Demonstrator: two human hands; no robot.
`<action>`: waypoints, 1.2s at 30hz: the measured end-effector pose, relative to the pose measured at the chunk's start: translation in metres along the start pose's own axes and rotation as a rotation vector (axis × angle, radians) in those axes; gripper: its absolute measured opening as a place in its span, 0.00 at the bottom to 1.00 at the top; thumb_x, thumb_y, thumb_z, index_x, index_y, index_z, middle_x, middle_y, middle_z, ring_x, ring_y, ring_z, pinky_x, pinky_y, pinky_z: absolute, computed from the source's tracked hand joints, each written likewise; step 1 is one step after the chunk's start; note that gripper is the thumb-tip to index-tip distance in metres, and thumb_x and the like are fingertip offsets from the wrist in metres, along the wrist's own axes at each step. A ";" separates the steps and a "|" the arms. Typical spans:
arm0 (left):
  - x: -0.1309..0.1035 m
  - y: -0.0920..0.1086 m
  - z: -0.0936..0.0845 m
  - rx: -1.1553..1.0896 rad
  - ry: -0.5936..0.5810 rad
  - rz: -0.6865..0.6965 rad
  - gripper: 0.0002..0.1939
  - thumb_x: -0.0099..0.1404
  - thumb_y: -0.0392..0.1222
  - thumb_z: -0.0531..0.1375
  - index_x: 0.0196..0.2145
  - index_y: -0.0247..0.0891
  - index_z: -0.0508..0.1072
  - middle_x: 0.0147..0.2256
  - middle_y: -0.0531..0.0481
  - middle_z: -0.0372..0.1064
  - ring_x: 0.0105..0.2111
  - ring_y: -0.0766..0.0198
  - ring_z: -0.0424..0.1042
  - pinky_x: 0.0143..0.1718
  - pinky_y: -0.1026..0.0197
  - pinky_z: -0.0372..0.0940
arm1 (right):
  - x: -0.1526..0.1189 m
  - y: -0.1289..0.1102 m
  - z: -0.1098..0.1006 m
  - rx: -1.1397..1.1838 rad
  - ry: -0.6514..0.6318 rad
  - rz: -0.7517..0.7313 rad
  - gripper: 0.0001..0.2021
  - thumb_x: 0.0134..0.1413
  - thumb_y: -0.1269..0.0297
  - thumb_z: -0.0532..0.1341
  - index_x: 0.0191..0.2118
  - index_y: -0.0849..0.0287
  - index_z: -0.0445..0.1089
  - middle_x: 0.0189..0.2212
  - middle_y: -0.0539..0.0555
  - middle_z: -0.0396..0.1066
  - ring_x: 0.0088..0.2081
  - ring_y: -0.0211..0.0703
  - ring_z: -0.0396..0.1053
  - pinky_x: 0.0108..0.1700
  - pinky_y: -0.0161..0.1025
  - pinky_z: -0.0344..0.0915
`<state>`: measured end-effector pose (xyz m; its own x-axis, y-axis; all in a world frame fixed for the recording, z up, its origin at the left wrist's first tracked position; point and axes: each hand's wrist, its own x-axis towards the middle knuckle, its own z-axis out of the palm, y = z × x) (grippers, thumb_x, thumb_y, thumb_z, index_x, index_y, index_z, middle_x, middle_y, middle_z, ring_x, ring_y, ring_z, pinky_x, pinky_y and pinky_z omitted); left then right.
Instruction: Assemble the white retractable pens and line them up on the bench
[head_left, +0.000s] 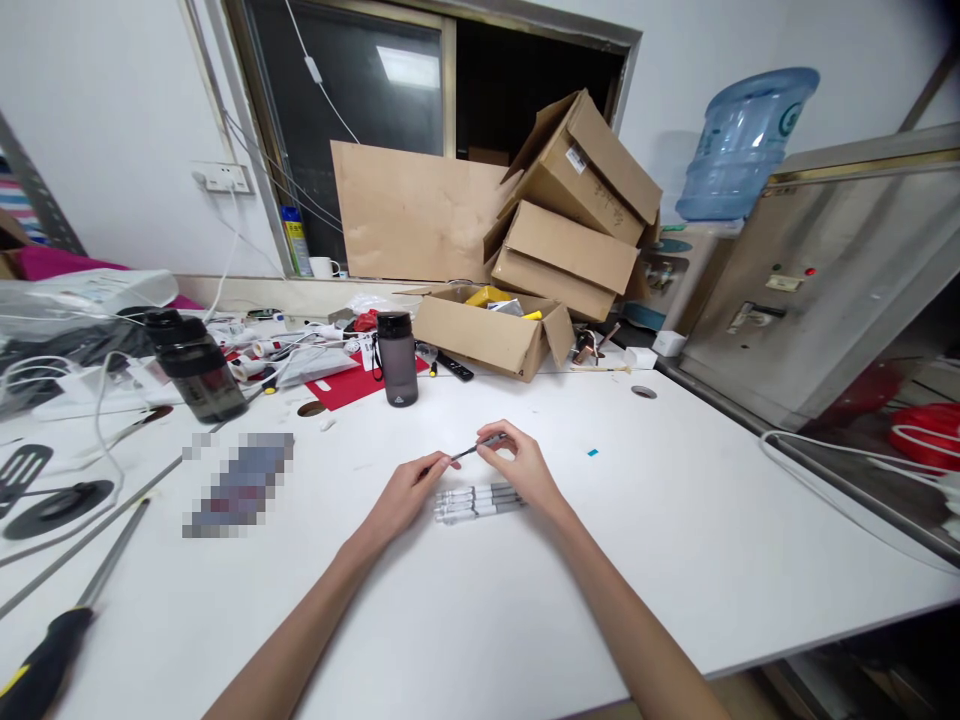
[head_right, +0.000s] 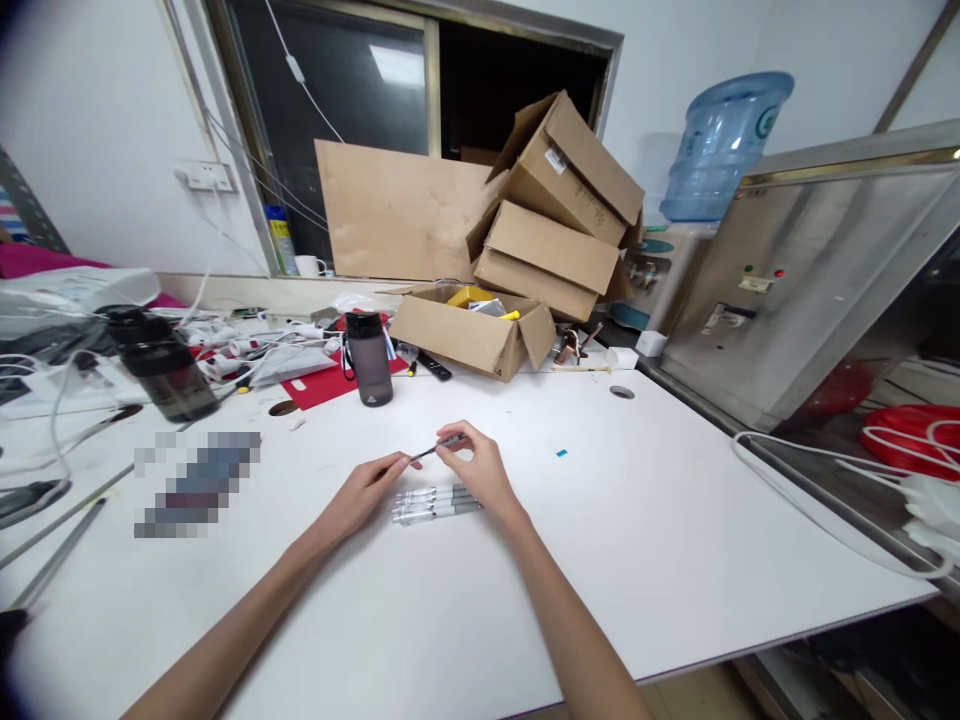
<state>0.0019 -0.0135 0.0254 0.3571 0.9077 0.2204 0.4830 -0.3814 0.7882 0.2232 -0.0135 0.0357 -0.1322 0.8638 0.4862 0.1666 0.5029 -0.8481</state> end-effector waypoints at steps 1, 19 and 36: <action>0.000 -0.001 0.000 -0.002 0.001 -0.006 0.25 0.74 0.59 0.48 0.44 0.40 0.79 0.35 0.52 0.74 0.36 0.57 0.68 0.40 0.61 0.60 | 0.000 0.000 0.000 0.000 0.010 0.002 0.08 0.59 0.62 0.63 0.43 0.56 0.73 0.43 0.54 0.75 0.42 0.43 0.74 0.49 0.41 0.68; 0.001 -0.004 -0.003 0.002 0.018 -0.034 0.28 0.73 0.61 0.48 0.44 0.39 0.79 0.31 0.52 0.70 0.34 0.57 0.65 0.37 0.61 0.56 | 0.004 0.010 -0.006 -0.070 0.167 0.051 0.12 0.62 0.57 0.60 0.46 0.56 0.72 0.42 0.55 0.75 0.41 0.45 0.72 0.47 0.41 0.66; 0.000 -0.002 -0.004 0.020 0.020 -0.036 0.28 0.72 0.62 0.48 0.43 0.40 0.80 0.30 0.53 0.70 0.32 0.58 0.65 0.36 0.61 0.57 | 0.007 0.012 -0.015 -0.052 0.228 0.079 0.09 0.59 0.59 0.60 0.40 0.56 0.72 0.40 0.55 0.75 0.41 0.46 0.73 0.47 0.42 0.67</action>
<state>-0.0024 -0.0120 0.0260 0.3233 0.9242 0.2032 0.5114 -0.3513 0.7843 0.2384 -0.0007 0.0322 0.1059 0.8824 0.4585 0.2188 0.4291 -0.8763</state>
